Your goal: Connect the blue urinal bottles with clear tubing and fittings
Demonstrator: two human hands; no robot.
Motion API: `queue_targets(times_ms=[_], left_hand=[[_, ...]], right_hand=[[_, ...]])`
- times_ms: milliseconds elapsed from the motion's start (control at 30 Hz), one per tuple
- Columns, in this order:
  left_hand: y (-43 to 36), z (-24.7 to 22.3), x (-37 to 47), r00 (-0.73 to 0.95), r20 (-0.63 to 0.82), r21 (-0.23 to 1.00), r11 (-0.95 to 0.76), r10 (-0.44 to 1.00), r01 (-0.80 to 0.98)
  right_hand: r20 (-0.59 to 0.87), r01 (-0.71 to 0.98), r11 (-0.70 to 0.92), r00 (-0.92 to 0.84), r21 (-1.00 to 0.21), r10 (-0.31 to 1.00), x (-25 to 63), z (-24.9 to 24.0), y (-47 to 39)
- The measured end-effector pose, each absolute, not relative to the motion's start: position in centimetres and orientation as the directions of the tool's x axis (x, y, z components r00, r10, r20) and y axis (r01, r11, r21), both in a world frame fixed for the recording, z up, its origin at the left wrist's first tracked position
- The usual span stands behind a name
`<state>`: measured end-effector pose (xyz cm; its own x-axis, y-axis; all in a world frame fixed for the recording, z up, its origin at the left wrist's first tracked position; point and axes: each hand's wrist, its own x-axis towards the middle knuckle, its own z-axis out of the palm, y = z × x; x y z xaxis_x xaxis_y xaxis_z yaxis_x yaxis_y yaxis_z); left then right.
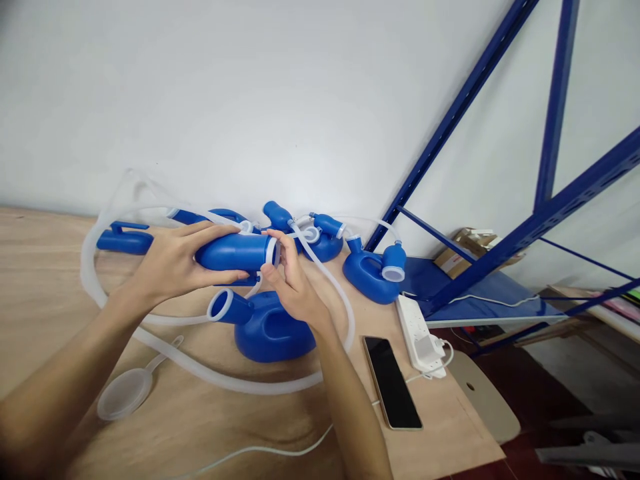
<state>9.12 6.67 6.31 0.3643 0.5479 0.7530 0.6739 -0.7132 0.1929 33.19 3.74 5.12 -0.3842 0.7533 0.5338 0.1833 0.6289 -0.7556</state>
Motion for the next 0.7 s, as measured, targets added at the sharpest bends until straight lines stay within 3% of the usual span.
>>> queue_targets(times_ms=[100, 267, 400, 700], left_hand=[[6.4, 6.1, 9.4, 0.398, 0.774, 0.128, -0.738, 0.492, 0.663], [6.1, 6.0, 10.2, 0.352, 0.818, 0.176, -0.782, 0.454, 0.598], [5.9, 6.0, 10.4, 0.334, 0.845, 0.14, -0.775, 0.418, 0.616], [5.2, 5.3, 10.5, 0.313, 0.884, 0.051, -0.737, 0.347, 0.674]], right_hand=[[0.536, 0.247, 0.654, -0.408, -0.715, 0.739, 32.9, 5.8, 3.0], [0.631, 0.166, 0.71, -0.355, -0.684, 0.69, 32.6, 5.8, 2.8], [0.632, 0.254, 0.708, -0.322, -0.659, 0.705, 32.3, 5.2, 3.1], [0.627, 0.214, 0.682, -0.277, -0.699, 0.728, 31.1, 4.6, 2.9]])
